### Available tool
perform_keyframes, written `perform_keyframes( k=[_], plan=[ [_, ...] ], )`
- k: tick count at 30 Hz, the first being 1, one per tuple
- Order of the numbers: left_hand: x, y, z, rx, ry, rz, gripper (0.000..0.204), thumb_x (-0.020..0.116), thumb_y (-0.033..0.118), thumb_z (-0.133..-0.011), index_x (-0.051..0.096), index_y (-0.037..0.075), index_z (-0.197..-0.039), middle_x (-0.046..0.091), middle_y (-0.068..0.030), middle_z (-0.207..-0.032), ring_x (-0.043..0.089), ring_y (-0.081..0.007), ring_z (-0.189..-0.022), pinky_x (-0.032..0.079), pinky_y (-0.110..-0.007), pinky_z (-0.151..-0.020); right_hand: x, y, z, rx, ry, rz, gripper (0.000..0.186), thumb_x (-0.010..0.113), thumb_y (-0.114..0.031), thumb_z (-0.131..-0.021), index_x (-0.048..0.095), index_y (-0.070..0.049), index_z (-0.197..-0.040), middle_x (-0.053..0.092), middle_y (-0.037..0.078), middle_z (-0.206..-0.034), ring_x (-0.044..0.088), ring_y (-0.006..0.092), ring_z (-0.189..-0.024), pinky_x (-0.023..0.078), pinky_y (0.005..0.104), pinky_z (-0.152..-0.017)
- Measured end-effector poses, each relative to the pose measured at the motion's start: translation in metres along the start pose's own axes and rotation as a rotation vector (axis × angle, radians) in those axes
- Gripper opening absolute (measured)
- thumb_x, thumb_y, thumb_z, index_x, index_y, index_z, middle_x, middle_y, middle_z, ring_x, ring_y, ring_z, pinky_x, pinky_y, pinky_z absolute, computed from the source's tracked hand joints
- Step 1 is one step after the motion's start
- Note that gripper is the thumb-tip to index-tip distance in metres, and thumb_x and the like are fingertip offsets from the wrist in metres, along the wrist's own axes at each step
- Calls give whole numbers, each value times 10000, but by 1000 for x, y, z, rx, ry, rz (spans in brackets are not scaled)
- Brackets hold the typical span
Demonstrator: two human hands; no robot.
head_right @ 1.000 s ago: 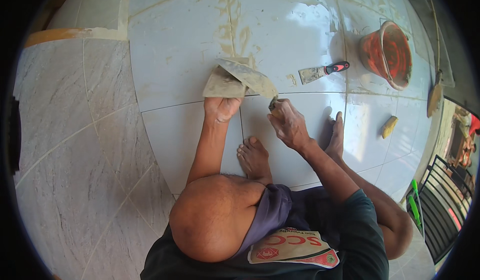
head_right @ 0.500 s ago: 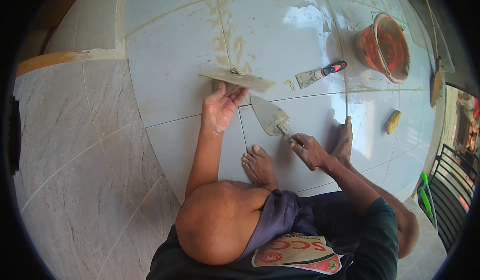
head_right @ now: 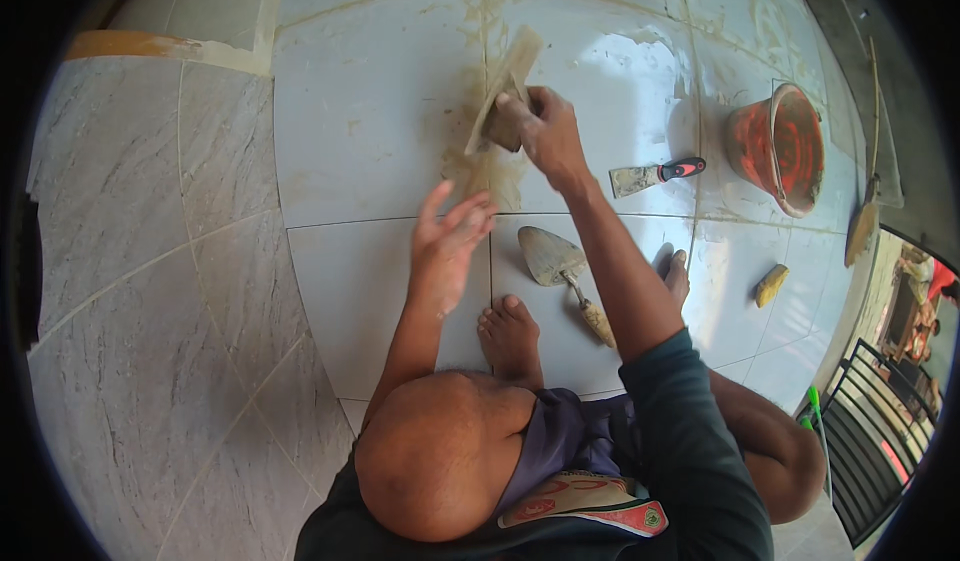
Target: The person applies grout to the gaps between floor tiles using a float and a putty knife, spreading the material across the surface before cleaning the tiles with a wet sponge.
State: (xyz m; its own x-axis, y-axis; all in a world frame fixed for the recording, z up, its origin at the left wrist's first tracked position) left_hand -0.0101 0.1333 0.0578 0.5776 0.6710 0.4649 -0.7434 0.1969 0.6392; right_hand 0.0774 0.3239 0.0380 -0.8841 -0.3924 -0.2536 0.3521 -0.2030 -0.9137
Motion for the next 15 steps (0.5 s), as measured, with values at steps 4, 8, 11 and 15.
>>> perform_keyframes(
  k=[4,8,11,15],
  plan=[
    [-137,42,19,603,686,-1013,418,606,198,-976,476,3,-1323,573,-159,-1081,555,-272,-989,461,-383,-848,50,-9,-85,-208,65,758,424,650,-339,-848,665,83,-879,680,250,-777,683,376,-709,553,445,-672],
    [-234,41,11,714,838,-1384,379,512,275,-1021,498,-23,-1255,524,-176,-1017,496,-322,-955,439,-450,-816,150,-17,-64,-320,-19,558,416,617,-324,-871,595,82,-783,633,335,-858,626,489,-870,511,518,-788],
    [-251,54,5,693,876,-1425,402,443,322,-1040,497,-37,-1213,494,-207,-1075,474,-368,-990,431,-477,-823,159,-30,-50,-270,-217,371,397,639,-283,-889,611,113,-895,632,329,-890,631,463,-863,501,497,-784],
    [-257,70,-28,701,849,-1475,432,408,349,-1044,492,-41,-1212,491,-215,-1079,460,-392,-994,416,-507,-843,111,1,-111,-166,210,575,388,622,-276,-888,620,110,-926,635,322,-886,637,452,-853,513,498,-793]
  ],
)
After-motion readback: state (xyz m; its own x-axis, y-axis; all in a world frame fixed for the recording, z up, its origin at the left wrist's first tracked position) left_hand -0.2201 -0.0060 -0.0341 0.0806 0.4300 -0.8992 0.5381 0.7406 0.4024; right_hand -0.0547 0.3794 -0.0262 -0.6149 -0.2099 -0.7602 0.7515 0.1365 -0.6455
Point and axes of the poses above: each hand's wrist, its own z-axis away from the middle knuckle, its own x-axis out of the palm, y = z × x, the point moved 3 cm from there along -z, towards the middle knuckle
